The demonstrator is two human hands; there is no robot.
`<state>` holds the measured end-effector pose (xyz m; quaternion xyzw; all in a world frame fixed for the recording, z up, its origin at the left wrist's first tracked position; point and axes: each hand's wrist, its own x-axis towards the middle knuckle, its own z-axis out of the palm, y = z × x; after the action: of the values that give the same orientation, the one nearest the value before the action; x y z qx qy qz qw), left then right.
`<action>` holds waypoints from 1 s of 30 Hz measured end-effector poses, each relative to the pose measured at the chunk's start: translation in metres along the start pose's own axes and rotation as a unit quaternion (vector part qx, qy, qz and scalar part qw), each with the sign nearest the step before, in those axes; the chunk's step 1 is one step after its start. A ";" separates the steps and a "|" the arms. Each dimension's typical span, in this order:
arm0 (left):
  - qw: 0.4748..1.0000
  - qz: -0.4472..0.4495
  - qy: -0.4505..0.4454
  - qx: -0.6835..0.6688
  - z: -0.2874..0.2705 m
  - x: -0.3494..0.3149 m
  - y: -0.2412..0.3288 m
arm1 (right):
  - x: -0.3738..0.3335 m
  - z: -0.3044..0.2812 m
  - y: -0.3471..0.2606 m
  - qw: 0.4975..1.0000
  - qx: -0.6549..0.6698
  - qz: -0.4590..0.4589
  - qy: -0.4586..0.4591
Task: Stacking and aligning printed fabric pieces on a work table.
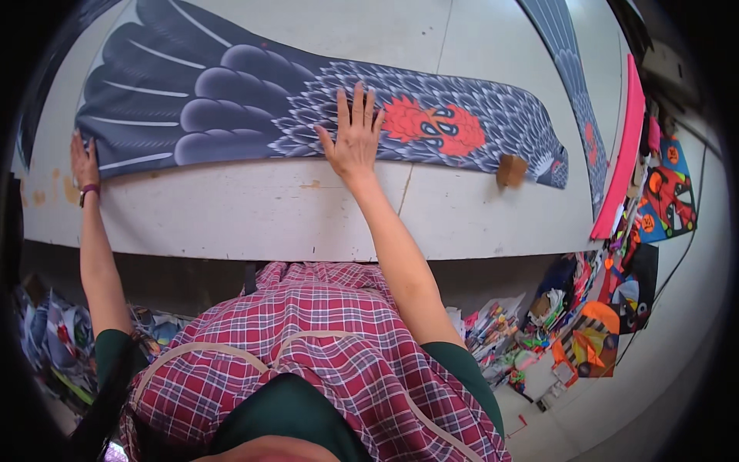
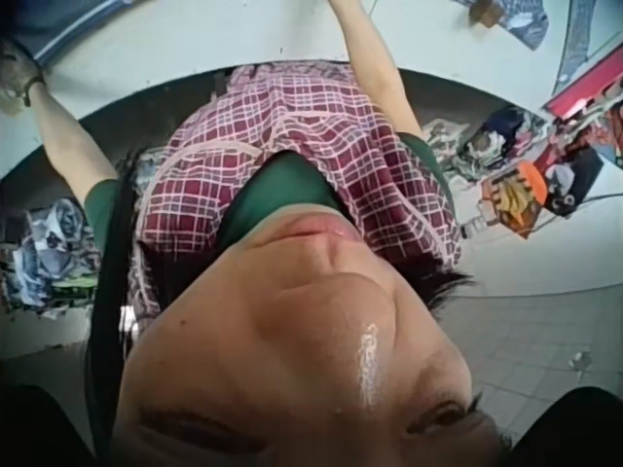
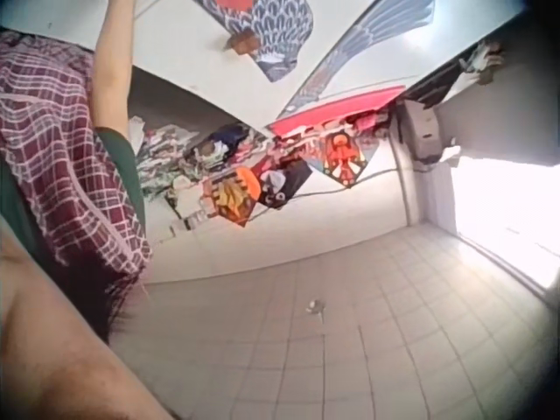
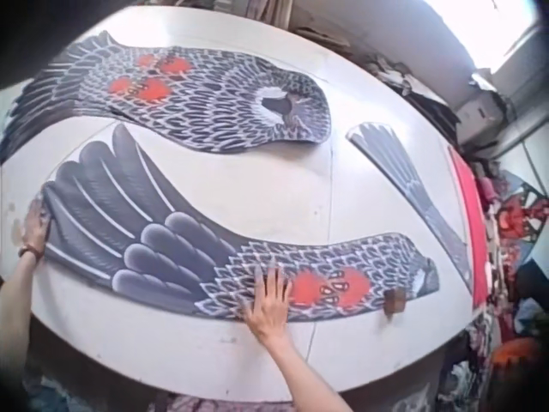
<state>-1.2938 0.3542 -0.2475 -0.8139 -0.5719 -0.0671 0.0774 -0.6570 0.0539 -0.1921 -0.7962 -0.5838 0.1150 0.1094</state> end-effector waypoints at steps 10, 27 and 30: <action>0.997 -0.033 -0.074 -0.009 -0.002 -0.007 0.031 | -0.047 -0.006 0.015 0.999 -0.015 0.021 -0.029; 0.996 -0.034 -0.077 -0.019 -0.003 -0.004 0.025 | -0.058 -0.025 0.136 0.989 -0.085 0.122 0.012; 0.996 -0.043 -0.080 -0.003 -0.007 -0.007 0.021 | -0.061 -0.030 0.154 0.987 -0.091 0.134 0.017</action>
<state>-1.2768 0.3398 -0.2428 -0.7915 -0.6106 -0.0069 0.0264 -0.5264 -0.0513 -0.2073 -0.8758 -0.4779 0.0611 0.0302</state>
